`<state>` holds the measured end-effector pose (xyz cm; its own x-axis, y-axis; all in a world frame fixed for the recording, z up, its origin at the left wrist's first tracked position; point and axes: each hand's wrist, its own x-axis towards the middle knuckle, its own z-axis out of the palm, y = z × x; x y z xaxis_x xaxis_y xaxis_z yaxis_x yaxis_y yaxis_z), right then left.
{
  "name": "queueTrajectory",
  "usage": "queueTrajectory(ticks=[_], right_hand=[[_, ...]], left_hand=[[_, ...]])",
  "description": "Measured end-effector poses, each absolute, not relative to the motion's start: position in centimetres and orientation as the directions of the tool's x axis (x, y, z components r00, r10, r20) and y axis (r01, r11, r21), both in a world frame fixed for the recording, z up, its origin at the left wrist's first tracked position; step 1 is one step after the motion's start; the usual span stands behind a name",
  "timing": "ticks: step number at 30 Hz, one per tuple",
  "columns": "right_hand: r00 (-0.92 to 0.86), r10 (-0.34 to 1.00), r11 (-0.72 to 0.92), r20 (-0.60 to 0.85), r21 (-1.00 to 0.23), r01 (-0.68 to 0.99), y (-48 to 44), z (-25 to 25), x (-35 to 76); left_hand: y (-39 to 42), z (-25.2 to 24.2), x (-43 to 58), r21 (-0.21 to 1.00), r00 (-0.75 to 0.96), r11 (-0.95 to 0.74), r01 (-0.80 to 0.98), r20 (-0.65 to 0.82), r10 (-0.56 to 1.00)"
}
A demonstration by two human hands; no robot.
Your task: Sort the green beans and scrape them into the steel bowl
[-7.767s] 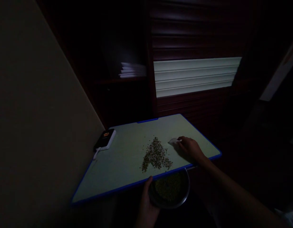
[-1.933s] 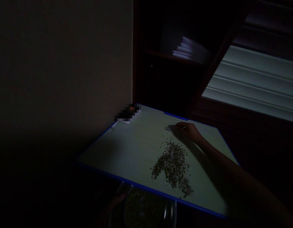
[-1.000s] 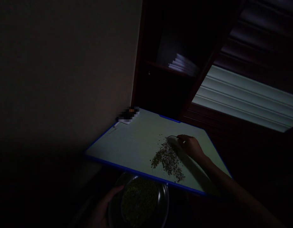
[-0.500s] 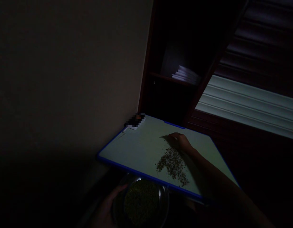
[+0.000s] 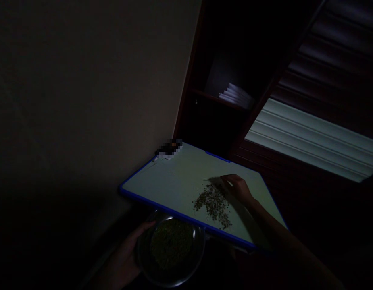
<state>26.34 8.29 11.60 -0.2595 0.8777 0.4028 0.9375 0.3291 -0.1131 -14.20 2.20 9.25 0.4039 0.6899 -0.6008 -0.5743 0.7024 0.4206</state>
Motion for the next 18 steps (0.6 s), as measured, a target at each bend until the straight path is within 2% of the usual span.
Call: queueTrajectory(ticks=[6,13,17,18], right_hand=[[-0.317,0.841,0.399,0.437,-0.107,0.911,10.9,11.5,24.7],[-0.420,0.790,0.517,0.446,-0.117,0.848,7.1,11.1,23.3],[-0.377,0.782,0.498,0.496,-0.135,0.856,5.8,11.8,24.3],[-0.362,0.781,0.491,0.509,-0.142,0.859,5.8,12.0,24.5]], left_hand=[[2.0,9.9,-14.7,0.443,0.368,0.700,-0.561,-0.624,0.690],[2.2,8.9,-15.7,0.500,0.262,0.637,-0.587,-0.626,0.734],[2.8,7.6,-15.4,0.466,0.376,0.684,-0.561,-0.592,0.712],[2.9,6.9,-15.4,0.493,0.395,0.673,-0.551,-0.557,0.731]])
